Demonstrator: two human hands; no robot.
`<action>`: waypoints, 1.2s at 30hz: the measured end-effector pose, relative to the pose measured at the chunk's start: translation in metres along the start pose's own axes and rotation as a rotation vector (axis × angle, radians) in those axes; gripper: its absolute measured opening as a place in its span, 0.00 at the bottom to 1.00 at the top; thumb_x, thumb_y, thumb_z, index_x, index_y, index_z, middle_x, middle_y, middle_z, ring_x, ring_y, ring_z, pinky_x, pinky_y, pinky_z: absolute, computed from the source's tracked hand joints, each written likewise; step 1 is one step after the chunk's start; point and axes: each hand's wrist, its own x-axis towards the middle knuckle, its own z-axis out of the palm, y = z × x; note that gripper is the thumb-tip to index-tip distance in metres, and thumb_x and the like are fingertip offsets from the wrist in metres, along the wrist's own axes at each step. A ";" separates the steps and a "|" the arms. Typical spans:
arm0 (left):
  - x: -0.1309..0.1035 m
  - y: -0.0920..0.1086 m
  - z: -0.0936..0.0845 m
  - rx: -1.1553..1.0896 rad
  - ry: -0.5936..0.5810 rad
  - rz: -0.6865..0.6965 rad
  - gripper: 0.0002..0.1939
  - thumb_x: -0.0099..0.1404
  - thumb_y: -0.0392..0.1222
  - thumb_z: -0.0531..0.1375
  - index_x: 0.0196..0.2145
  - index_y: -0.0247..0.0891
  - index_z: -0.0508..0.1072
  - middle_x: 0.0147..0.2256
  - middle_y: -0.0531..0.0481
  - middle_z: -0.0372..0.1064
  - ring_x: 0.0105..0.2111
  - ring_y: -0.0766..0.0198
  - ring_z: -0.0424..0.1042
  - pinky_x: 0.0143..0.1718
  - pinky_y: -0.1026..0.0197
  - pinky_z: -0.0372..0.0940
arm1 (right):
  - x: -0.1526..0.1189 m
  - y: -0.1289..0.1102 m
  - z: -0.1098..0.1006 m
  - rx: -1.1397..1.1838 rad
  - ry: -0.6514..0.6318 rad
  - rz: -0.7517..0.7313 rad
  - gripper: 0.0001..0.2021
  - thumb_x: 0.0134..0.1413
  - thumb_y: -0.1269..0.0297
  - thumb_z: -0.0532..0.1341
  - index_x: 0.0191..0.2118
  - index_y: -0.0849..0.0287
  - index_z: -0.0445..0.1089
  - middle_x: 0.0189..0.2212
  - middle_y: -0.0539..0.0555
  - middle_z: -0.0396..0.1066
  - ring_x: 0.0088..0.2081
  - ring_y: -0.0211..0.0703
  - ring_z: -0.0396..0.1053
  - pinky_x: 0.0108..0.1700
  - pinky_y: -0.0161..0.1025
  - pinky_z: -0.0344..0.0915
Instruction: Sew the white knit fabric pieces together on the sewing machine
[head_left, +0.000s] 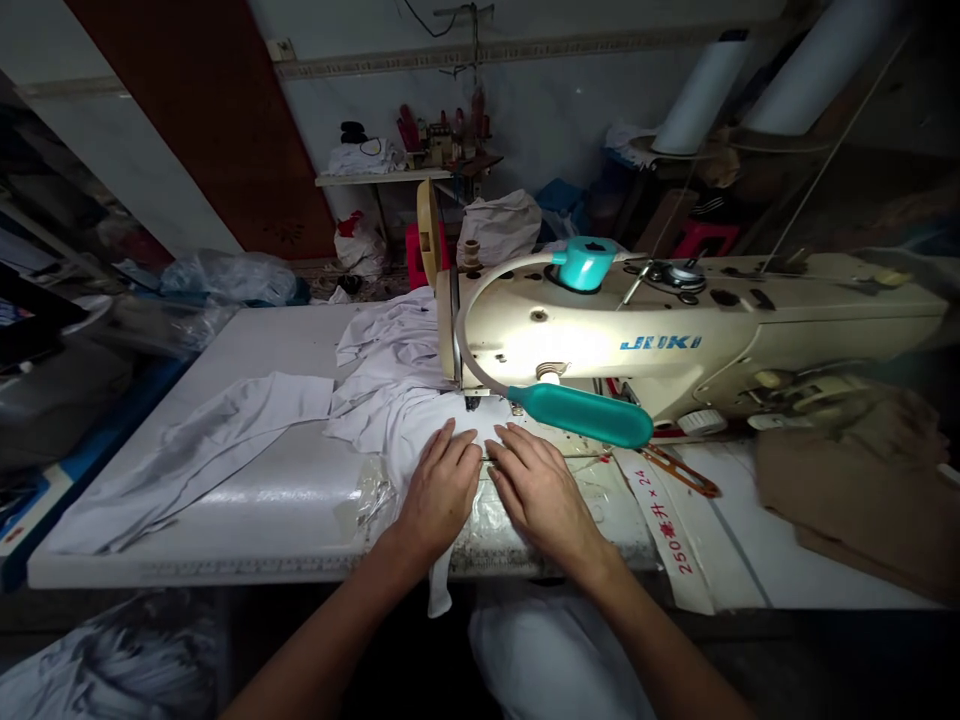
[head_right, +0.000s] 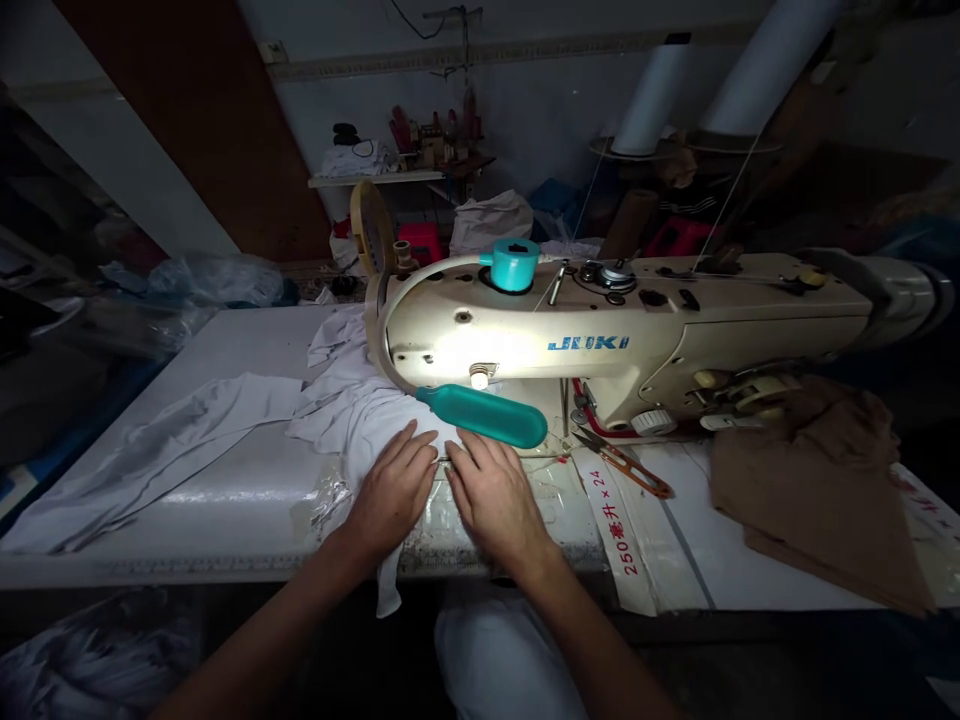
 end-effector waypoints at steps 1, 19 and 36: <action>0.001 -0.001 0.000 -0.009 -0.006 -0.002 0.11 0.73 0.30 0.54 0.49 0.37 0.73 0.58 0.39 0.73 0.68 0.44 0.61 0.67 0.40 0.64 | 0.000 0.000 0.000 -0.003 -0.008 0.001 0.19 0.73 0.63 0.54 0.64 0.57 0.68 0.66 0.60 0.66 0.67 0.56 0.62 0.67 0.56 0.62; 0.018 -0.024 0.002 -0.037 -0.060 -0.013 0.11 0.75 0.40 0.53 0.51 0.40 0.71 0.59 0.40 0.72 0.70 0.41 0.58 0.67 0.36 0.59 | -0.031 0.015 -0.040 0.149 0.150 0.179 0.12 0.71 0.61 0.59 0.53 0.53 0.77 0.59 0.58 0.73 0.59 0.55 0.71 0.60 0.53 0.70; 0.018 -0.025 0.004 0.016 -0.054 0.029 0.11 0.75 0.42 0.52 0.50 0.40 0.71 0.56 0.38 0.75 0.64 0.41 0.67 0.66 0.35 0.60 | -0.116 0.156 -0.130 -0.385 0.296 0.348 0.22 0.74 0.53 0.53 0.62 0.62 0.68 0.63 0.66 0.69 0.66 0.59 0.65 0.67 0.58 0.63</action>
